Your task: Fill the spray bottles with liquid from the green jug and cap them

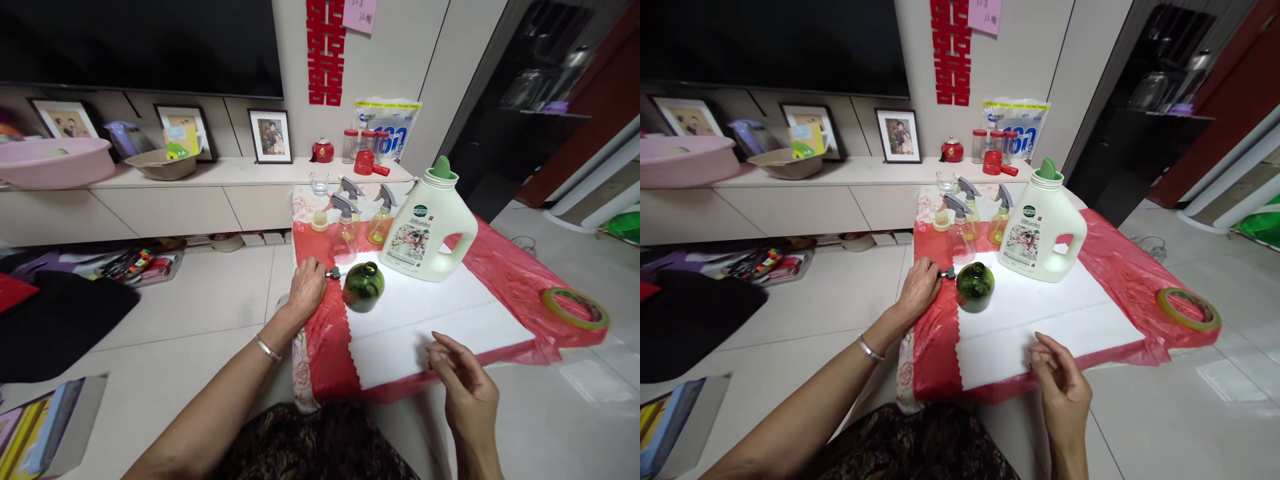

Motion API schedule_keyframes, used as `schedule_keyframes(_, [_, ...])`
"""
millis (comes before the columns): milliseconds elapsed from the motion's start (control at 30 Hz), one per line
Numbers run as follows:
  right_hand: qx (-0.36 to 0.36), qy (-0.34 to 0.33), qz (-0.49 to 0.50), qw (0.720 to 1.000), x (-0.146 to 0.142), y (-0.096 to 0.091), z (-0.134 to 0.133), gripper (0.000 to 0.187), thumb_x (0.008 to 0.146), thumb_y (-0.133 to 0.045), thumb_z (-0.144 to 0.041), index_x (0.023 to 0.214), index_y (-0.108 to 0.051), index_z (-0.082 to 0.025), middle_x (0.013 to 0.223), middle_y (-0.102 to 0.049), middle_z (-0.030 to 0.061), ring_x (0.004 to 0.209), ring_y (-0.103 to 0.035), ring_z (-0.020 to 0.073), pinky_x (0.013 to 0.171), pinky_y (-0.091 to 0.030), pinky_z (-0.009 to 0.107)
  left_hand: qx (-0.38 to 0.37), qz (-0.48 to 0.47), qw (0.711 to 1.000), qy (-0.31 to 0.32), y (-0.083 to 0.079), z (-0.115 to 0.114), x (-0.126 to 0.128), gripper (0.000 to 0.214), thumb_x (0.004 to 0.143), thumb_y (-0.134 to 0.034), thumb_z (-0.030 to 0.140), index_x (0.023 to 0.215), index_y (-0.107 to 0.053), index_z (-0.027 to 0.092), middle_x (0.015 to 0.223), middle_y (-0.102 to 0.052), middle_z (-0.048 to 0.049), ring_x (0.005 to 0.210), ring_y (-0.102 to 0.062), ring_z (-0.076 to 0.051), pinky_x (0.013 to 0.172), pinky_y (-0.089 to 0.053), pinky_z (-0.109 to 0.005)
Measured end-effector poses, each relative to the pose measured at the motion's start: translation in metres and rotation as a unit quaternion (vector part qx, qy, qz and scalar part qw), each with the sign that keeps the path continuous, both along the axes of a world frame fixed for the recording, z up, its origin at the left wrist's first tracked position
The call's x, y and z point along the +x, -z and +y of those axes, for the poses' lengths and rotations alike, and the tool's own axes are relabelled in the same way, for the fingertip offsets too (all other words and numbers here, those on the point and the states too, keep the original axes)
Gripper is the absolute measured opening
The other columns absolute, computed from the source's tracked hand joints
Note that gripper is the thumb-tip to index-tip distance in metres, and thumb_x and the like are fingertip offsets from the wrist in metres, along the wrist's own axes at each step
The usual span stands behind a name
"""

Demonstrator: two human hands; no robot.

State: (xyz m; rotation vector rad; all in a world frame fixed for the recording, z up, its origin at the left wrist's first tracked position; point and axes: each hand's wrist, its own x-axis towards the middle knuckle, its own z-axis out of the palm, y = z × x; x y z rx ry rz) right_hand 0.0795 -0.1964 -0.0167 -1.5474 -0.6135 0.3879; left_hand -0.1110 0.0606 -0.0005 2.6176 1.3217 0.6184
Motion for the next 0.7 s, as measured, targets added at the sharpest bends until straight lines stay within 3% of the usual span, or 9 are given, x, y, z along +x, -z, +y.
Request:
schedule_keyframes(167, [-0.003,-0.024,-0.001,1.0,-0.004,0.003,0.0,0.044,0.075,-0.081,-0.045,0.11,-0.073,-0.019,0.091,-0.07,0.0066,0.08,-0.064,0.014,0.071,-0.055,0.019,0.017,-0.02,1.0,-0.013,0.0,-0.005,-0.014,0.017,0.092,-0.045,0.011,0.093,-0.06,0.018,0.093,-0.062,-0.0111,0.092,-0.056,-0.028,0.085,-0.048,-0.042])
schedule_keyframes(300, [-0.002,-0.035,0.0,0.999,-0.005,0.008,0.001,0.042,0.076,-0.08,-0.046,0.109,-0.073,-0.02,0.09,-0.069,0.006,0.08,-0.064,0.0135,0.071,-0.055,0.017,0.053,-0.143,0.988,-0.025,-0.015,-0.009,-0.032,0.014,0.096,-0.047,0.02,0.1,-0.061,0.02,0.096,-0.065,-0.0083,0.092,-0.058,-0.026,0.084,-0.049,-0.04])
schedule_keyframes(500, [-0.012,-0.046,0.003,0.999,-0.004,0.012,0.004,0.042,0.078,-0.079,-0.046,0.11,-0.073,-0.02,0.091,-0.068,0.0064,0.076,-0.064,0.0137,0.066,-0.056,0.018,0.071,-0.321,0.943,-0.044,-0.075,-0.013,-0.053,0.019,0.097,-0.055,0.032,0.109,-0.066,0.022,0.098,-0.07,-0.0037,0.088,-0.062,-0.022,0.081,-0.048,-0.035])
schedule_keyframes(700, [-0.019,-0.057,0.009,0.998,-0.003,0.012,0.005,0.042,0.077,-0.079,-0.046,0.109,-0.074,-0.019,0.09,-0.069,0.0073,0.075,-0.065,0.015,0.065,-0.057,0.02,0.106,-0.327,0.939,0.016,-0.129,-0.021,-0.042,0.02,0.099,-0.054,0.033,0.112,-0.068,0.025,0.093,-0.07,-0.0012,0.085,-0.062,-0.018,0.081,-0.048,-0.032])
